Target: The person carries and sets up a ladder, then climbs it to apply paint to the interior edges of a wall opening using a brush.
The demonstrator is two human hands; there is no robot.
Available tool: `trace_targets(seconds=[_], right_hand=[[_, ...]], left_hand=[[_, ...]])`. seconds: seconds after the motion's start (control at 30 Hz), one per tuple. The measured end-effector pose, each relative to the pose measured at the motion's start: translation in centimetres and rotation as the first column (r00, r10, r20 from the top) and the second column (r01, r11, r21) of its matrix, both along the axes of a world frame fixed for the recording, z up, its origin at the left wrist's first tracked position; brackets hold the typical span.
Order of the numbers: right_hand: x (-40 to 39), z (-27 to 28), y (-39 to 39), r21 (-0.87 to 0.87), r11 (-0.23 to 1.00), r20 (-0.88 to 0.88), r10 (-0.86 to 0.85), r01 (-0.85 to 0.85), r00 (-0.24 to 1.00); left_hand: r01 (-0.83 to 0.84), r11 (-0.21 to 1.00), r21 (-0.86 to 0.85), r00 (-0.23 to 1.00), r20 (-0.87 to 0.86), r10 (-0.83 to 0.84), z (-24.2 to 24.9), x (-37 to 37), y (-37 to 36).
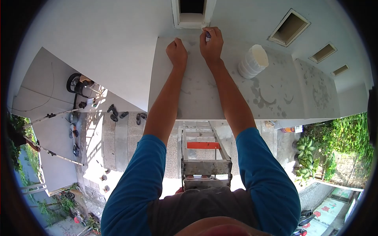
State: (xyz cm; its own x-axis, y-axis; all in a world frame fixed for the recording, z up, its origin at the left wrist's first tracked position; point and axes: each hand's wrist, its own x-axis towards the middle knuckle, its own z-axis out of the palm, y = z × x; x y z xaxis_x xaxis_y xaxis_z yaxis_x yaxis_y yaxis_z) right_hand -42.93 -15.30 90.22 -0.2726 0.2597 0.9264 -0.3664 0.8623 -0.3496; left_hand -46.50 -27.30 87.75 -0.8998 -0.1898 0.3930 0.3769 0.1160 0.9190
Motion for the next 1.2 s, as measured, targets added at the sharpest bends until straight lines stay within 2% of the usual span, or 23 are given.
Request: trace_targets(seconds=[0.03,0.1,0.13,0.2,0.23,0.3,0.33,0.37,0.43,0.47,0.53,0.57,0.63,0.67,0.73,0.83,0.97,1.03,1.07,1.13,1.2], right_hand=[[0.1,0.7,0.4,0.001,1.0,-0.003,-0.002,0.002,1.0],[0.0,2.8,1.3,-0.057,0.996,0.228,-0.048,0.062,0.973],[-0.2,4.0,1.9,-0.057,0.997,0.228,-0.039,0.053,0.973],[-0.3,6.4,3.4,0.082,0.994,0.39,-0.104,0.078,0.915],[0.1,7.5,3.7,0.087,0.993,0.397,-0.105,0.077,0.912],[0.7,9.4,3.8,-0.001,1.0,0.277,0.015,-0.015,0.961],[1.2,9.8,3.7,0.037,0.998,0.251,0.036,-0.047,0.967],[1.8,9.7,3.2,0.043,0.998,0.256,0.037,-0.05,0.966],[2.7,9.4,2.4,0.295,0.956,0.044,-0.013,-0.001,0.999],[2.4,8.8,2.3,0.301,0.954,0.046,-0.01,-0.005,0.999],[1.8,6.1,2.1,0.425,0.902,0.113,-0.132,0.072,0.985],[1.9,5.0,2.2,0.43,0.9,0.115,-0.135,0.073,0.984],[1.7,3.0,2.2,0.473,0.88,0.277,-0.189,0.038,0.942],[1.7,2.5,2.0,0.477,0.878,0.274,-0.187,0.036,0.943],[2.1,1.9,1.6,0.468,0.882,0.475,-0.204,-0.05,0.856],[1.7,2.9,1.7,0.416,0.905,0.565,-0.177,-0.092,0.806],[0.2,8.6,2.6,0.374,0.925,0.549,-0.16,-0.07,0.82],[0.2,11.6,3.0,0.447,0.894,0.355,-0.153,-0.023,0.922],[0.4,12.8,2.8,0.453,0.891,0.356,-0.148,-0.032,0.923],[1.3,13.9,2.8,0.565,0.817,0.089,-0.198,0.114,0.976],[1.2,11.9,2.9,0.599,0.795,0.123,-0.206,0.092,0.971]], left_hand=[[-0.001,1.0,-0.003,1.0,-0.009,0.001,-0.1,0.0,0.0],[-0.002,1.0,-0.01,1.0,-0.013,0.002,-0.1,-0.1,0.1],[-0.003,1.0,-0.019,1.0,-0.007,0.003,-0.1,-0.1,0.0],[0.005,1.0,-0.004,1.0,-0.001,-0.005,-0.2,-0.1,-0.1],[0.021,1.0,0.013,1.0,0.0,-0.021,-0.2,-0.1,0.0],[0.019,1.0,0.008,1.0,0.004,-0.019,-0.3,-0.1,0.0],[0.019,1.0,-0.003,1.0,0.0,-0.019,-0.2,-0.1,0.0],[0.016,1.0,0.003,1.0,0.004,-0.016,-0.1,0.0,0.0],[0.011,1.0,0.006,0.999,0.037,-0.011,0.1,0.2,0.0],[0.007,1.0,0.013,0.999,0.039,-0.008,0.2,0.1,-0.1],[0.014,1.0,-0.013,0.999,0.049,-0.013,0.3,0.2,-0.1],[0.015,1.0,-0.007,0.999,0.051,-0.015,0.1,0.1,-0.1],[-0.013,1.0,-0.015,1.0,-0.016,0.013,-0.3,-0.2,-0.1],[-0.017,1.0,-0.01,1.0,-0.019,0.017,-0.5,-0.4,0.0],[-0.043,0.998,-0.045,0.999,-0.02,0.042,-0.6,-0.6,0.1],[-0.018,0.999,-0.026,1.0,0.022,0.019,-0.4,-0.4,0.1],[0.009,1.0,-0.028,0.999,0.039,-0.008,0.0,0.0,-0.1],[0.011,1.0,-0.025,0.999,0.046,-0.01,0.5,0.4,-0.3],[0.002,1.0,-0.017,0.999,0.048,-0.001,0.3,0.2,-0.3],[-0.019,0.999,-0.03,0.998,0.067,0.021,0.1,0.1,0.0],[-0.001,1.0,-0.026,0.996,0.086,0.003,0.0,0.0,-0.1]])
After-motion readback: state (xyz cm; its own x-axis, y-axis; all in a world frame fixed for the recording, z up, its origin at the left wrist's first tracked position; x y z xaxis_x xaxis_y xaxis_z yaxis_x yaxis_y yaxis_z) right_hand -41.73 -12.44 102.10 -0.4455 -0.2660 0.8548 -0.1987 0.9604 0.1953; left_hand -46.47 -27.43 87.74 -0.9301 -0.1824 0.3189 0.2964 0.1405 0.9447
